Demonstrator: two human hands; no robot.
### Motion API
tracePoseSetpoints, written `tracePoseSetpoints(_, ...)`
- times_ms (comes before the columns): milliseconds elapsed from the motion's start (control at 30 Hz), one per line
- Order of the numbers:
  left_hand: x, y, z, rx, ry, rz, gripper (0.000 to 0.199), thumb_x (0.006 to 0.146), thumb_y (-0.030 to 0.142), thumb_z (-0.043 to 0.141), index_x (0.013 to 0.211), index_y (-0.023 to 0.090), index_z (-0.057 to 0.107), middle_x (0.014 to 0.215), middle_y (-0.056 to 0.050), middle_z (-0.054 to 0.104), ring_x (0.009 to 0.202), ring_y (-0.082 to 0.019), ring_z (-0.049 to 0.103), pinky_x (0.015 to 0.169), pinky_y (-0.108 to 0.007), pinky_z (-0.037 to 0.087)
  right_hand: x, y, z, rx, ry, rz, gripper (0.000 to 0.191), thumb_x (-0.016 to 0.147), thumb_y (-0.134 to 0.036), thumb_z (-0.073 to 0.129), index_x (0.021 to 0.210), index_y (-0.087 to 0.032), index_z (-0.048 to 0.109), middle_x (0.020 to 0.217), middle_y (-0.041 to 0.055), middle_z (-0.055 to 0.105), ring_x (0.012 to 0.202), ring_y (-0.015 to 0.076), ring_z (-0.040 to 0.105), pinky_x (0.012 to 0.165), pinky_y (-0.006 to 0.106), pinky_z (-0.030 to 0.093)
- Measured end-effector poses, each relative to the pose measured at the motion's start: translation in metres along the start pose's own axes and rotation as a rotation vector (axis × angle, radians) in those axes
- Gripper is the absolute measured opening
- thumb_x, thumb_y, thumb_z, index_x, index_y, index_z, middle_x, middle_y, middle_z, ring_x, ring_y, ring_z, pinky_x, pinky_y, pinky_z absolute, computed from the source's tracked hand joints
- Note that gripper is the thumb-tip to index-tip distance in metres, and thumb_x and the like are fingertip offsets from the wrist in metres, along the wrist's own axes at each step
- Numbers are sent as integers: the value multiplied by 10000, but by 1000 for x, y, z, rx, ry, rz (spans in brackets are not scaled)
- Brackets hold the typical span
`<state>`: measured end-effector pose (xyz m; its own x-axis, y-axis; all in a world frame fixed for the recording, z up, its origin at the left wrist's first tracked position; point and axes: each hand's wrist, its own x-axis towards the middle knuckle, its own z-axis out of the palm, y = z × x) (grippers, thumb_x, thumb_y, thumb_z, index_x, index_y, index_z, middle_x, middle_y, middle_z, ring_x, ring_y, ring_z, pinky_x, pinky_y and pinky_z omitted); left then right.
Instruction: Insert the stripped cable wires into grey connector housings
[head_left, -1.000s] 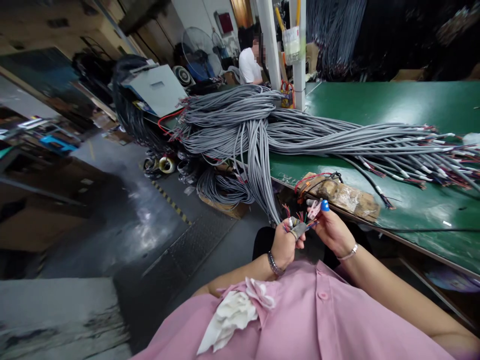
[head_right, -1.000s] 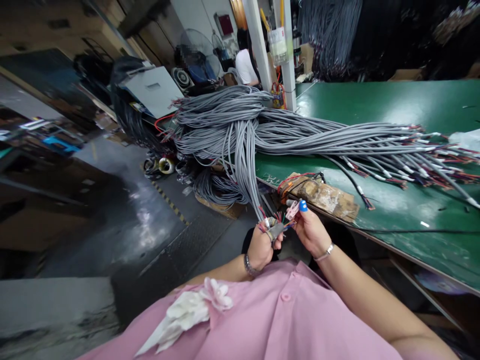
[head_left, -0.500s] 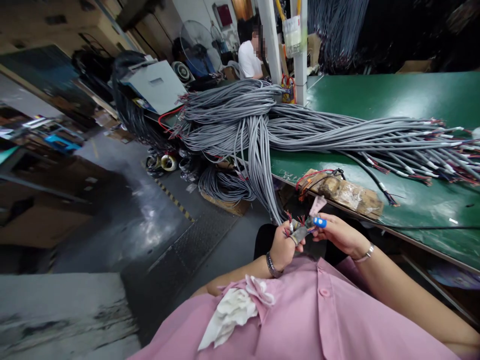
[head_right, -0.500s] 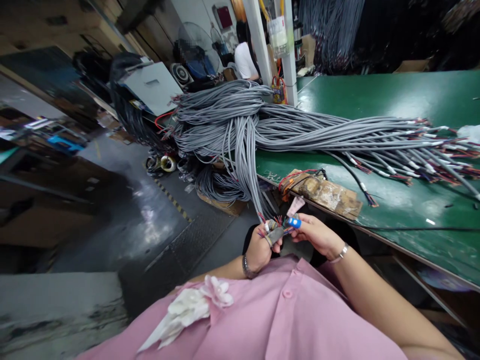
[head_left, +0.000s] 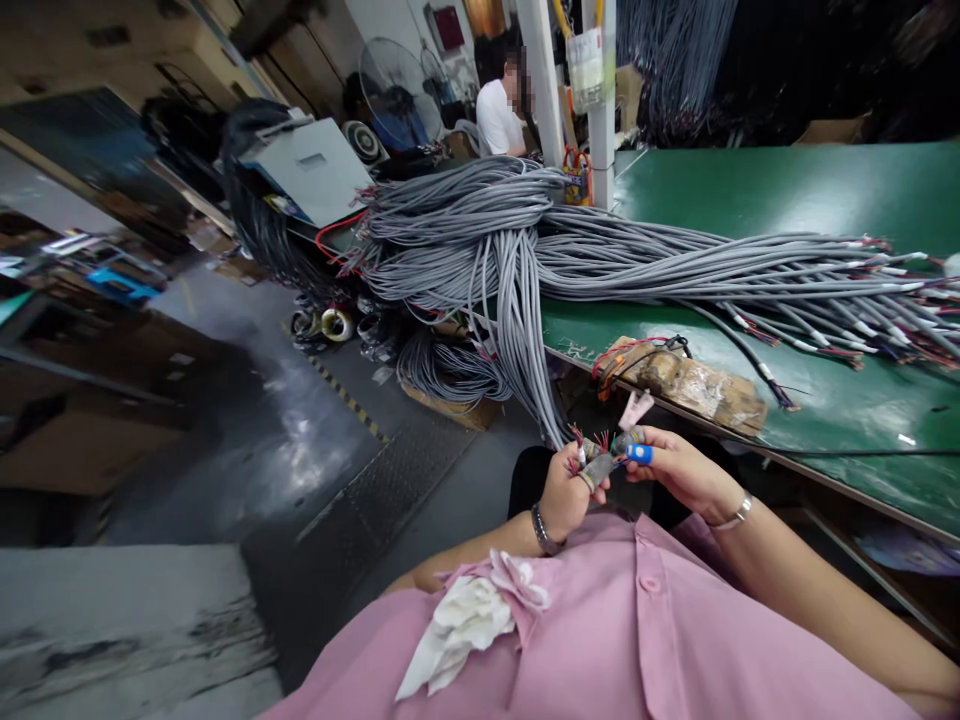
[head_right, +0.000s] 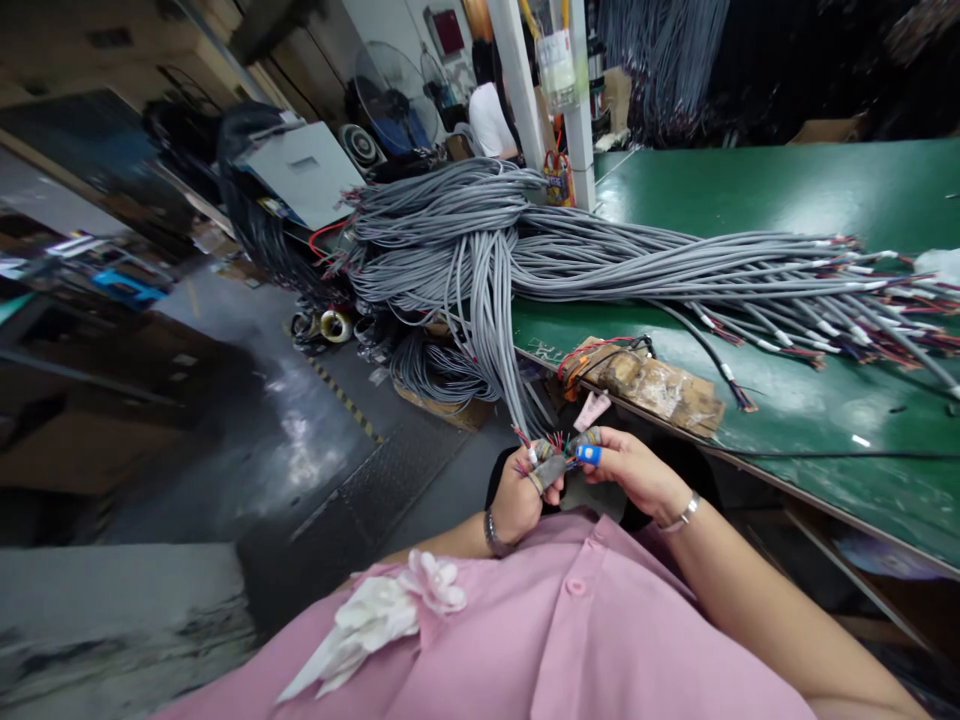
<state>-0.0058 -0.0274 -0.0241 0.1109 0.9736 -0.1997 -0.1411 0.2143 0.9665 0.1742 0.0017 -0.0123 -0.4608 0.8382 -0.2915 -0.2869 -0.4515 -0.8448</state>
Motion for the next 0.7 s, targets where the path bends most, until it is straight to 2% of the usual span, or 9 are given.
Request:
tracePoseSetpoints(167,-1,5,1,56,-73,-47,325,713,431,707,734,158,530,543,26,570,379,-68,480,385,-180,372,3,3,8,-85,77,-86,206,707,-335,765,740,-165,653,701,2,616,618,112,525,606,253,417)
tracePoseSetpoints(267,-2,8,1,117,-162,-100,305,674,383,742,721,149,553,537,18,577,383,-70,493,384,-171,363,3,5,13,-125,68,-112,207,707,-339,763,728,-162,657,678,-3,618,610,114,525,618,263,407)
tracePoseSetpoints(333,-2,9,1,117,-177,-126,307,661,384,750,723,144,569,528,16,575,374,-71,488,376,-173,359,4,7,13,-138,60,-106,217,699,-344,770,738,-161,660,683,-2,626,606,115,525,624,268,408)
tracePoseSetpoints(433,-2,10,0,76,-165,-134,339,660,429,744,711,142,571,509,14,568,359,-77,478,358,-185,357,8,10,6,-95,104,-93,239,698,-362,771,713,-164,638,657,-6,610,582,110,511,606,265,411)
tracePoseSetpoints(567,0,7,0,-11,-127,-113,365,674,459,732,670,148,541,495,14,564,349,-77,467,354,-195,365,8,12,-14,127,247,-48,243,699,-386,769,733,-194,624,645,-27,564,565,96,487,590,249,441)
tracePoseSetpoints(600,0,6,0,-28,-109,-105,363,680,459,728,671,148,539,497,15,563,345,-76,463,354,-197,365,6,11,-17,172,221,-10,255,714,-422,750,768,-200,637,685,-13,582,591,105,508,604,260,461)
tracePoseSetpoints(700,2,3,0,-40,-75,-81,353,689,449,724,684,147,540,512,18,564,349,-70,460,358,-193,371,-5,6,-17,162,11,89,355,746,-519,685,876,-189,667,826,48,623,697,148,562,646,303,497)
